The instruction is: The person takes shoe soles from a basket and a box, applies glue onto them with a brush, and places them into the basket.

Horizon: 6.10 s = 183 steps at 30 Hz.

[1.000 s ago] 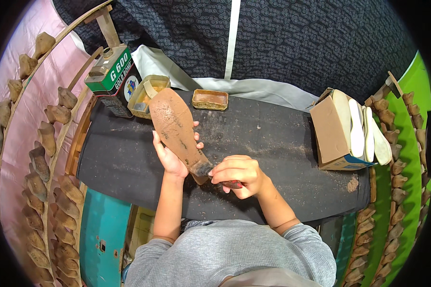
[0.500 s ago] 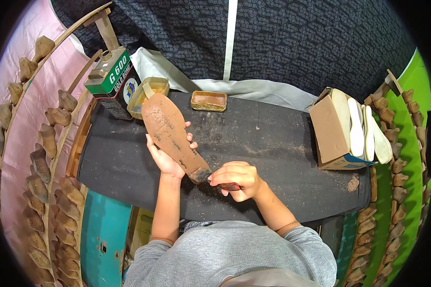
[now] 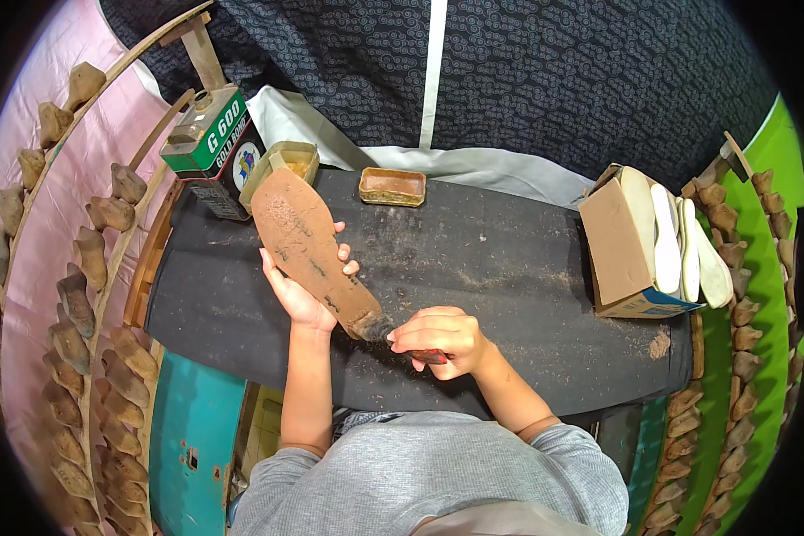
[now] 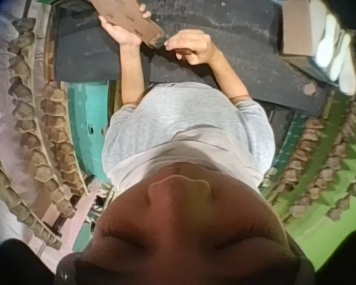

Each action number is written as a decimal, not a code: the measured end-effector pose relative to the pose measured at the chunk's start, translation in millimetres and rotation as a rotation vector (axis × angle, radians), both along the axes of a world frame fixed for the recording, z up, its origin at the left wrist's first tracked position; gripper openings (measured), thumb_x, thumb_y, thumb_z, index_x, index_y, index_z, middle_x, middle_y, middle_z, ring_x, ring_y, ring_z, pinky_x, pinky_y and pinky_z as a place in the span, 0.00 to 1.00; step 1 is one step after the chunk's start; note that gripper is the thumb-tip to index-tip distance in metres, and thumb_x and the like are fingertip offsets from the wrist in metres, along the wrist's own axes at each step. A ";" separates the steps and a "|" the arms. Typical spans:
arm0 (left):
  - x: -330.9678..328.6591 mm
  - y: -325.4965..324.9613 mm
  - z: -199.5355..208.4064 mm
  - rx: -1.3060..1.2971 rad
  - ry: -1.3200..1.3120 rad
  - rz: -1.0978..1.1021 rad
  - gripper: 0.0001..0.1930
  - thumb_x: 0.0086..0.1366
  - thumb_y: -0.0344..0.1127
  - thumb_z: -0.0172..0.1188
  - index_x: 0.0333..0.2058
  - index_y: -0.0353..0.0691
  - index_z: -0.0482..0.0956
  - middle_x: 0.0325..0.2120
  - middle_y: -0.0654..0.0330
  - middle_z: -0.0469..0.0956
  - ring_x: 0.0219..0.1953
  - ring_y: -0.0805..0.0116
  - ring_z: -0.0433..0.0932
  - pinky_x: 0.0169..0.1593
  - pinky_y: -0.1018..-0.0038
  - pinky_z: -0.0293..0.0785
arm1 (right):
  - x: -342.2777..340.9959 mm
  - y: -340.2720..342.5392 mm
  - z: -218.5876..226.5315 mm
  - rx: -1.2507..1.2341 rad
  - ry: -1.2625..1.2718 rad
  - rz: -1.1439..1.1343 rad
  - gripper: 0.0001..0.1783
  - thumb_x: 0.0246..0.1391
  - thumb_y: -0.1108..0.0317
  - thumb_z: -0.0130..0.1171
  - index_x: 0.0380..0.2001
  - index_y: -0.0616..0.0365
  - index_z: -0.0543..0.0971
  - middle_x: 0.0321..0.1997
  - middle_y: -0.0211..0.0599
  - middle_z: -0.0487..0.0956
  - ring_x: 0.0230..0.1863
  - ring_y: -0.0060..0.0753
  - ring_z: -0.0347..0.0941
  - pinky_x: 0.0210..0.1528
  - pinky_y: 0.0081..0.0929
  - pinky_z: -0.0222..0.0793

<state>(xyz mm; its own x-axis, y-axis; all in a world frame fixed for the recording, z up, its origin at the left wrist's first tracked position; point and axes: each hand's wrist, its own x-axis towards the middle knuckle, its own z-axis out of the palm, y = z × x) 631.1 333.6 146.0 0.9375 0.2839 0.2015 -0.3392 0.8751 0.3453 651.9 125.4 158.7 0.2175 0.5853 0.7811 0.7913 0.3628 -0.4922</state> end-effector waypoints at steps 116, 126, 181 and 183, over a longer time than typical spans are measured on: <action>-17.0 -41.5 -19.8 0.278 0.158 -0.344 0.39 0.65 0.68 0.26 0.53 0.38 0.67 0.41 0.56 0.74 0.32 0.67 0.72 0.34 0.72 0.70 | 38.6 15.2 37.8 0.206 -0.171 -0.525 0.18 0.32 0.79 0.65 0.34 0.60 0.81 0.40 0.41 0.80 0.34 0.39 0.78 0.34 0.30 0.75; -16.8 -34.9 -19.0 0.242 0.169 -0.310 0.41 0.64 0.70 0.26 0.54 0.38 0.66 0.41 0.51 0.75 0.31 0.67 0.72 0.32 0.72 0.70 | 36.6 10.6 46.9 0.268 -0.181 -0.421 0.08 0.54 0.68 0.57 0.31 0.62 0.80 0.34 0.44 0.81 0.31 0.37 0.79 0.31 0.27 0.74; -1.0 -23.3 -9.2 0.271 0.164 -0.081 0.39 0.65 0.68 0.28 0.53 0.38 0.68 0.40 0.52 0.77 0.35 0.61 0.77 0.39 0.65 0.76 | 5.3 11.6 27.4 0.131 -0.051 -0.170 0.17 0.28 0.78 0.63 0.30 0.61 0.80 0.33 0.42 0.80 0.28 0.40 0.76 0.31 0.29 0.73; -4.2 -29.8 1.3 0.264 0.290 0.014 0.41 0.63 0.70 0.26 0.51 0.37 0.69 0.38 0.49 0.77 0.29 0.62 0.77 0.35 0.68 0.76 | 8.2 12.9 28.9 0.153 -0.050 -0.239 0.18 0.30 0.78 0.64 0.33 0.60 0.80 0.36 0.42 0.80 0.32 0.41 0.78 0.34 0.30 0.74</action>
